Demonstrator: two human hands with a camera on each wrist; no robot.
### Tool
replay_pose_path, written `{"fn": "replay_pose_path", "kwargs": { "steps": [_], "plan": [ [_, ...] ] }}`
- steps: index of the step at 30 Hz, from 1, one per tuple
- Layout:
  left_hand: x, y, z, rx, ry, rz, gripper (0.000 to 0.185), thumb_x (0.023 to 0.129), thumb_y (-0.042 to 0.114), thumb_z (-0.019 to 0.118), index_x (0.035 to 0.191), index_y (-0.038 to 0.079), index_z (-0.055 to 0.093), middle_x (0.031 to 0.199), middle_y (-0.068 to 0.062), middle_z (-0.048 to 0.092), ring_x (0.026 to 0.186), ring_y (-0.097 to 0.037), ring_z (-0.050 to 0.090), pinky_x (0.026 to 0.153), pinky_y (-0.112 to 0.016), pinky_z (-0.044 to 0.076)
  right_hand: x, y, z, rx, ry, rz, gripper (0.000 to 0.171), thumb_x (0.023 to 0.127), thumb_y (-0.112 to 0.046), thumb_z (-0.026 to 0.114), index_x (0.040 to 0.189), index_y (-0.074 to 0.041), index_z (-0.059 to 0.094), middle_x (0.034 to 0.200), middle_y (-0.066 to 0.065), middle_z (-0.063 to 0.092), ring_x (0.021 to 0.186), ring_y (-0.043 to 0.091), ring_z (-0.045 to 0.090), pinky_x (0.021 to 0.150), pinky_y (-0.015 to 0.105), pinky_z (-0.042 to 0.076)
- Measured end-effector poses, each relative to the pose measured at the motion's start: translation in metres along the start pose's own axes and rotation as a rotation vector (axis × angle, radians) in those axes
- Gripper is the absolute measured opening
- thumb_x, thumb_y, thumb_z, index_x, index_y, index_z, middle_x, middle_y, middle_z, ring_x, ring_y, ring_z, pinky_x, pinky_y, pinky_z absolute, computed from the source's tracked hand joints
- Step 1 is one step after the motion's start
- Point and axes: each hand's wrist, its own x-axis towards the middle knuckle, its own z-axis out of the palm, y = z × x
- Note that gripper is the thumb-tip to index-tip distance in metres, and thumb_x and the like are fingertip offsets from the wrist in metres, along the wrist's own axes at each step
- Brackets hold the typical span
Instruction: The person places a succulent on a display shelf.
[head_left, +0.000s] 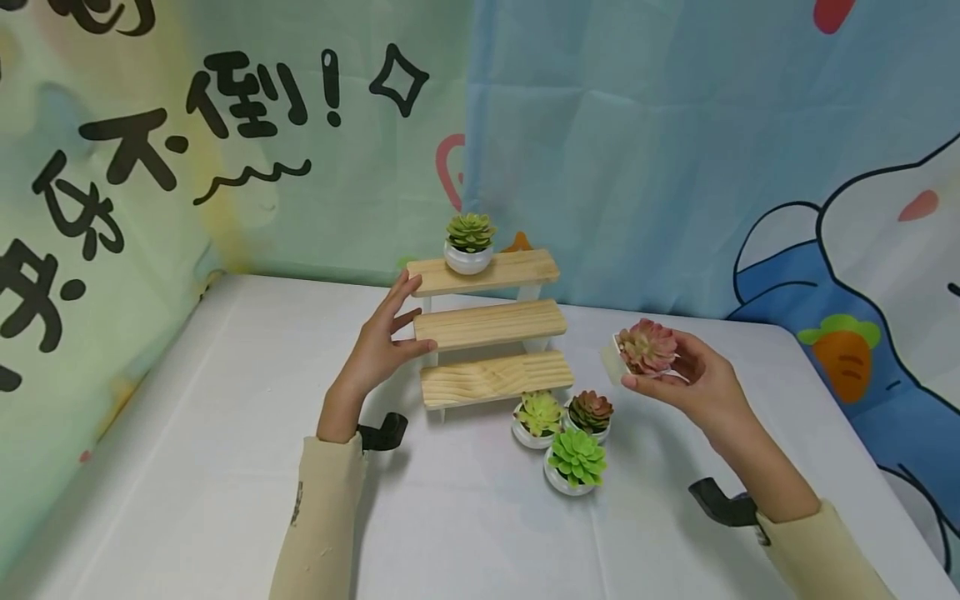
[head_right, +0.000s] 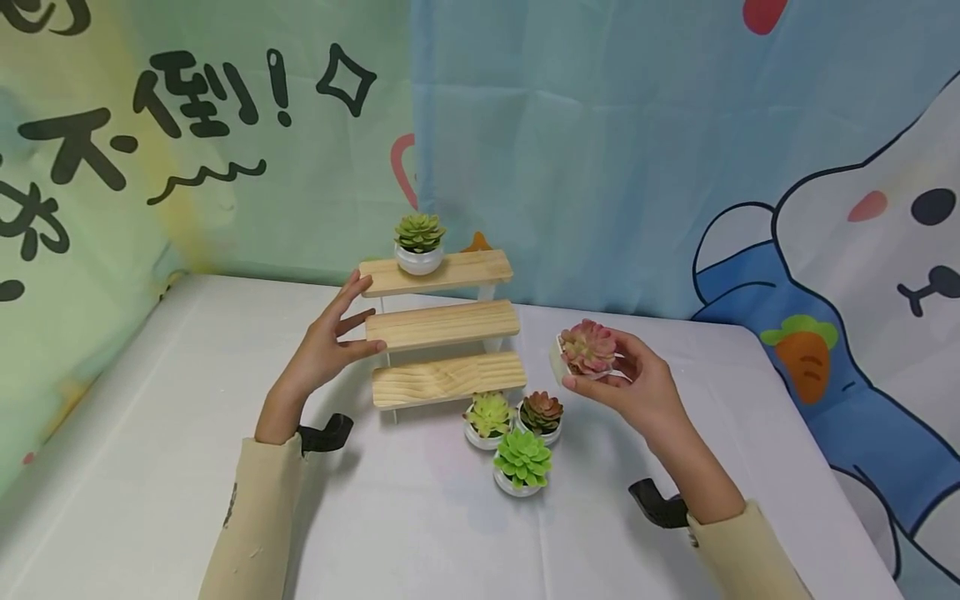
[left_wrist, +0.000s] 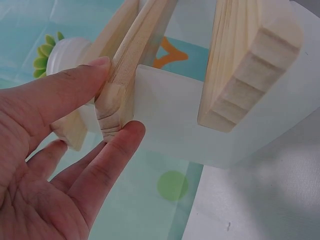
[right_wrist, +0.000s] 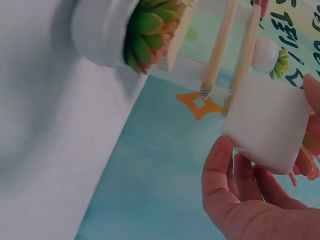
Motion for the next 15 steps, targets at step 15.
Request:
{"fn": "replay_pose_path", "kwargs": {
  "steps": [15],
  "plan": [
    [0.0, -0.001, -0.001, -0.011, -0.004, 0.007, 0.09, 0.084, -0.009, 0.071, 0.156, 0.015, 0.025, 0.165, 0.002, 0.005, 0.138, -0.041, 0.038, 0.097, -0.049, 0.05, 0.026, -0.026, 0.009, 0.054, -0.076, -0.046, 0.084, 0.089, -0.028, 0.074, 0.154, -0.006, 0.026, 0.151, 0.018, 0.036, 0.13, 0.029, 0.042, 0.076, 0.007, 0.048]
  ]
}}
